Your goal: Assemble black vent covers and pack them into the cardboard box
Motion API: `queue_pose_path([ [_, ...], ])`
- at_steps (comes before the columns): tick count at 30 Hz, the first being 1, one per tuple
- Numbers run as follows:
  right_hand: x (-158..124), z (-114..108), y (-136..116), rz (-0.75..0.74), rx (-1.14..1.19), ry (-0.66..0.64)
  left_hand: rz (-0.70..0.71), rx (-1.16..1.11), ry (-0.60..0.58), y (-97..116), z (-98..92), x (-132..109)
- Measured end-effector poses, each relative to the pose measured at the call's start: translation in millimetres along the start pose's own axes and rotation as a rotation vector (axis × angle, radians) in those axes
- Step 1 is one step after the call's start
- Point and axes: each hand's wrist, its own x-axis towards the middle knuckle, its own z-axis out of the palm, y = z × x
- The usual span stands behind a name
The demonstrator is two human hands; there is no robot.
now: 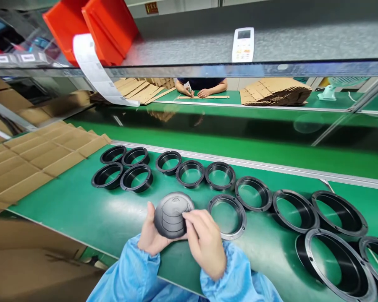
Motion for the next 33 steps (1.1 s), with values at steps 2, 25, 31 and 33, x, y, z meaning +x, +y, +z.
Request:
queue_pose_path([
  [2,4,-6,1,0.004,-0.051,0.049,-0.014,0.016,-0.048,-3,-0.8,-3],
  [25,11,-14,7,0.118,-0.034,-0.206,-0.102,0.035,0.064,-18,38.5,-8],
  [31,12,-17,6,0.189,0.126,-0.143,-0.101,-0.018,0.086,-14,52.4,-10],
  [33,12,-18,6,0.193,0.138,-0.127,-0.101,-0.026,0.105,-13,53.9,-11],
])
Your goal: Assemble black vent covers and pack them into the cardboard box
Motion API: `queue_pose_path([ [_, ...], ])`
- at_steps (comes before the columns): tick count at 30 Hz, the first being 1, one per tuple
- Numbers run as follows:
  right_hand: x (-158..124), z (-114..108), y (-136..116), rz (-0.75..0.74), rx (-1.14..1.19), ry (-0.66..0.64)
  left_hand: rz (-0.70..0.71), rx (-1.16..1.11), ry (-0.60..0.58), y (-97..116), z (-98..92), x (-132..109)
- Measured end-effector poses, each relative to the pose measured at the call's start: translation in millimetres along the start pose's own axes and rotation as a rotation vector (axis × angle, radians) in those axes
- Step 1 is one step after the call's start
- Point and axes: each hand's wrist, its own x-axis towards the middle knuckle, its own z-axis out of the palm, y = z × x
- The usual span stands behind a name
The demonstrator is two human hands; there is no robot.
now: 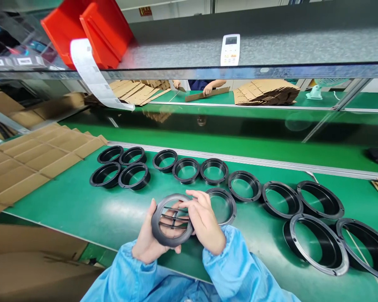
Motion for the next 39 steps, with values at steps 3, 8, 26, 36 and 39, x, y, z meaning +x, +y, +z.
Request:
queue_pose_path([
  [3,-1,-1,1,-0.019,-0.012,0.020,-0.003,-0.017,0.022,1,0.2,-1],
  [8,-2,-1,4,-0.055,-0.024,0.021,0.013,-0.024,0.104,0,2.2,-5],
  [26,-23,-2,-13,-0.251,-0.487,-0.271,0.038,0.125,0.362,-20,36.7,-9],
  [36,-36,-74,19,0.017,-0.995,0.112,0.366,1.026,0.491,-37,7.0,72],
  [39,-39,-66,23,0.005,-1.048,0.054,0.315,0.921,0.375,-40,1.4,72],
])
